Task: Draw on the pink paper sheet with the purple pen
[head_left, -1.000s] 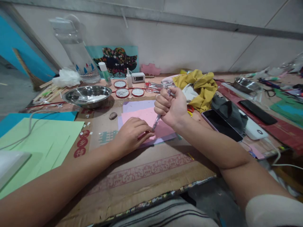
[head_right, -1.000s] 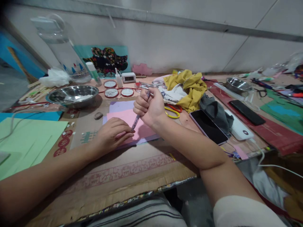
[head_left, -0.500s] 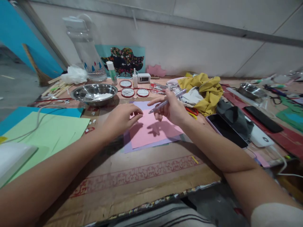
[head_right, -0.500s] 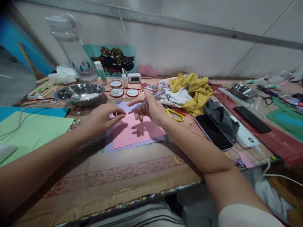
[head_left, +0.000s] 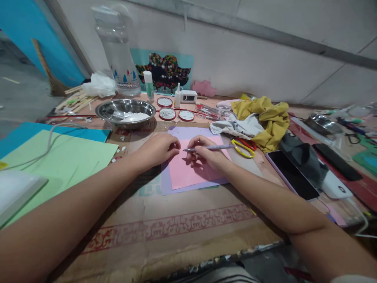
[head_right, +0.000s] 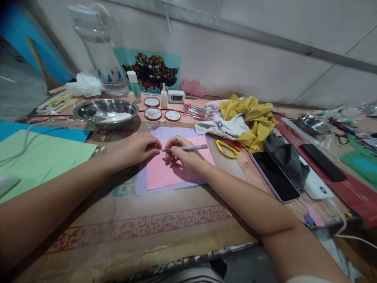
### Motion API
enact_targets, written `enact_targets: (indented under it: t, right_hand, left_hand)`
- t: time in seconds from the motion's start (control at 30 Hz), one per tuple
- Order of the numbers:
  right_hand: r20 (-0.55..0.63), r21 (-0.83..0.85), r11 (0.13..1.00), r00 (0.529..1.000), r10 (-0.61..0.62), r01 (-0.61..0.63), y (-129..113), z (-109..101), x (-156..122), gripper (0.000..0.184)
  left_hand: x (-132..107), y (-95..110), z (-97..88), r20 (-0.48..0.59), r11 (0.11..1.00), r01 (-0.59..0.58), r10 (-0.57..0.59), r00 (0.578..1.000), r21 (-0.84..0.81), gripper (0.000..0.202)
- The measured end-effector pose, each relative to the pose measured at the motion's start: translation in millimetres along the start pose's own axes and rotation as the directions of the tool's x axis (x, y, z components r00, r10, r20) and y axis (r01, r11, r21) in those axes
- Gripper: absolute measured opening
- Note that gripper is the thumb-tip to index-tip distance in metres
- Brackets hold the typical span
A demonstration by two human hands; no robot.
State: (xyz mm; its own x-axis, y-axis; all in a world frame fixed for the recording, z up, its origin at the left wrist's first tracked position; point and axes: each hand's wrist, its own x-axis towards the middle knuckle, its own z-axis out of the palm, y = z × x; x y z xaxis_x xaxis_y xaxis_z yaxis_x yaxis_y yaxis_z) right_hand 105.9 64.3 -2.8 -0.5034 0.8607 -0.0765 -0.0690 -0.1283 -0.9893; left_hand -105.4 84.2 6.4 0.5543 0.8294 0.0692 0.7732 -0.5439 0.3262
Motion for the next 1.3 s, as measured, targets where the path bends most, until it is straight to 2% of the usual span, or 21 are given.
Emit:
enact_targets:
  t: [0.13, 0.23, 0.37, 0.57, 0.87, 1.1, 1.3]
  right_hand:
    - [-0.034, -0.269, 0.963, 0.999, -0.031, 0.021, -2.2, 4.2, -0.7, 0.017]
    - [-0.061, -0.408, 0.911, 0.994, -0.092, 0.059, 1.7, 7.0, 1.9, 0.025]
    - [-0.082, -0.551, 0.828, 0.980, -0.179, 0.105, 8.5, 6.8, 7.6, 0.026]
    - [-0.133, -0.601, 0.796, 0.974, -0.181, 0.066, 10.6, 7.9, 8.3, 0.026]
    - [-0.097, -0.616, 0.782, 0.977, -0.192, 0.092, 10.7, 8.1, 8.7, 0.027]
    - [-0.103, -0.650, 0.754, 0.971, -0.214, 0.097, 11.0, 8.0, 9.0, 0.027]
    - [-0.092, -0.637, 0.765, 0.975, -0.201, 0.098, 10.2, 7.7, 9.1, 0.027]
  left_hand:
    - [1.8, -2.6, -4.5, 0.078, 1.000, -0.008, 0.011, 0.997, -0.029, 0.022]
    - [2.7, -1.6, -7.6, 0.105, 1.000, 0.019, -0.017, 0.994, -0.017, 0.021]
    - [5.3, -0.8, -9.2, 0.146, 0.999, 0.030, -0.028, 0.989, -0.014, 0.015]
    - [7.1, -0.4, -7.1, 0.129, 1.000, 0.015, -0.014, 0.992, -0.004, 0.015]
    - [7.5, 4.2, -8.9, 0.144, 0.999, 0.045, -0.048, 0.988, 0.022, 0.013]
    - [7.4, 4.0, -8.2, 0.134, 0.998, 0.047, -0.050, 0.990, 0.030, 0.013]
    - [7.4, 2.4, -6.6, 0.123, 0.999, 0.030, -0.032, 0.992, 0.022, 0.014]
